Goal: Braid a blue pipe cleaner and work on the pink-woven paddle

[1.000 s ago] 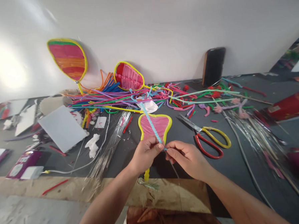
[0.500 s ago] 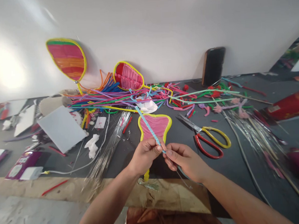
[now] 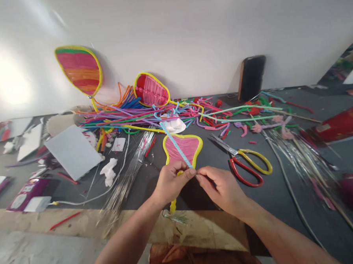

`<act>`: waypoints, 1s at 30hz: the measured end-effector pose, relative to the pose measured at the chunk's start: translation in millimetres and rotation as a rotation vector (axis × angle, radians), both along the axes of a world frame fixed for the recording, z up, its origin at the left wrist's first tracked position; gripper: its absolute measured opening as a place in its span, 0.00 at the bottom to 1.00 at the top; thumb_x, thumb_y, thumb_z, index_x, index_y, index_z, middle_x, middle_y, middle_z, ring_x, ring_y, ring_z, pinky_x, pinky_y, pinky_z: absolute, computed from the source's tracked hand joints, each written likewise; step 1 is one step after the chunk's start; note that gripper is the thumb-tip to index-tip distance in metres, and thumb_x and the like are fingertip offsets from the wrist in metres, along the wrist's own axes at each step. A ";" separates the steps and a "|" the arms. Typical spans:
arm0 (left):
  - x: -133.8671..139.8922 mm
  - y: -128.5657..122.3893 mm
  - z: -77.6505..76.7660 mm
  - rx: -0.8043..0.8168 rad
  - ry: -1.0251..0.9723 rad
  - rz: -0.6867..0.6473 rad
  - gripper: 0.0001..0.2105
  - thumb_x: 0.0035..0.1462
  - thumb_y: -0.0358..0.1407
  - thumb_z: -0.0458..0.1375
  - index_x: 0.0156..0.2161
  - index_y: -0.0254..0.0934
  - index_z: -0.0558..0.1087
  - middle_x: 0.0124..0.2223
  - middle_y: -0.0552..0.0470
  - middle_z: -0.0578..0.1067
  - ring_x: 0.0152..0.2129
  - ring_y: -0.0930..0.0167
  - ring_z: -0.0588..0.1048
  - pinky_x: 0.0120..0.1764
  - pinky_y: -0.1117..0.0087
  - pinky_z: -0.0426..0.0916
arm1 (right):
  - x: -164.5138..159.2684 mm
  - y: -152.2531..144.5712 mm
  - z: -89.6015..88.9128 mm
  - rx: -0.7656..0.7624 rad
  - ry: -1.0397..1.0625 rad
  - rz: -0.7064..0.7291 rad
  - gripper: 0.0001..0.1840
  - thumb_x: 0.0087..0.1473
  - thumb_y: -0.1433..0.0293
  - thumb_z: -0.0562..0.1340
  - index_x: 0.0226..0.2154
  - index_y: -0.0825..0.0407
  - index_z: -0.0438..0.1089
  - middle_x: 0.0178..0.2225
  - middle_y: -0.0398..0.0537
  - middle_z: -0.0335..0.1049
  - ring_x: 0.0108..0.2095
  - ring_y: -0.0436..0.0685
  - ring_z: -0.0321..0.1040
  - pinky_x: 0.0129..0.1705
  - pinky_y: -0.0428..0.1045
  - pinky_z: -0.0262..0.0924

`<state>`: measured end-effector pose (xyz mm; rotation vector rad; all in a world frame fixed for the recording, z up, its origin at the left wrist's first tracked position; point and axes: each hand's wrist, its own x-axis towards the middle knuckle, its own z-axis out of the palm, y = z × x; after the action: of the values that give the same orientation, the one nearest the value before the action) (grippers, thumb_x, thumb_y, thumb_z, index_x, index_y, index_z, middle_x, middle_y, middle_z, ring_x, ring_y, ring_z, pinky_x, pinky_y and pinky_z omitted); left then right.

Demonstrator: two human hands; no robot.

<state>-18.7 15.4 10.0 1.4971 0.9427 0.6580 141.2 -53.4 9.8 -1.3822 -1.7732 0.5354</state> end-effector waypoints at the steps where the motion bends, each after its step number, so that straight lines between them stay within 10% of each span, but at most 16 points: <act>1: -0.5 0.0 0.5 0.028 0.029 -0.009 0.15 0.54 0.42 0.59 0.23 0.34 0.65 0.22 0.58 0.62 0.22 0.77 0.60 0.27 0.76 0.56 | 0.9 0.6 -1.3 0.029 -0.021 0.012 0.08 0.61 0.71 0.53 0.32 0.51 0.67 0.26 0.45 0.71 0.27 0.51 0.68 0.31 0.45 0.61; 9: -1.3 -1.2 -1.3 0.048 -0.012 -0.132 0.14 0.59 0.42 0.53 0.27 0.34 0.64 0.25 0.57 0.62 0.24 0.76 0.60 0.28 0.75 0.56 | 7.3 3.1 1.7 -0.052 0.025 0.086 0.09 0.61 0.68 0.54 0.33 0.51 0.68 0.26 0.45 0.72 0.27 0.51 0.69 0.31 0.45 0.60; 20: 1.1 -5.3 1.8 -0.162 -0.347 -0.141 0.13 0.55 0.42 0.60 0.29 0.33 0.69 0.25 0.54 0.68 0.22 0.75 0.67 0.29 0.73 0.63 | -6.4 1.8 0.2 -0.726 0.948 0.286 0.19 0.56 0.54 0.58 0.28 0.53 0.64 0.23 0.43 0.68 0.21 0.48 0.65 0.26 0.45 0.60; 30: 1.2 -3.5 -6.3 -0.104 -0.188 -0.007 0.16 0.50 0.47 0.63 0.28 0.33 0.71 0.26 0.54 0.69 0.26 0.74 0.65 0.31 0.73 0.60 | -2.3 -2.7 1.9 -0.012 0.073 -0.003 0.09 0.60 0.71 0.54 0.29 0.51 0.65 0.23 0.42 0.69 0.24 0.49 0.65 0.28 0.44 0.58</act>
<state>-17.5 11.9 3.8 1.3220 0.8151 0.7201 138.8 -56.1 11.7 -1.3562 -1.7115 0.5885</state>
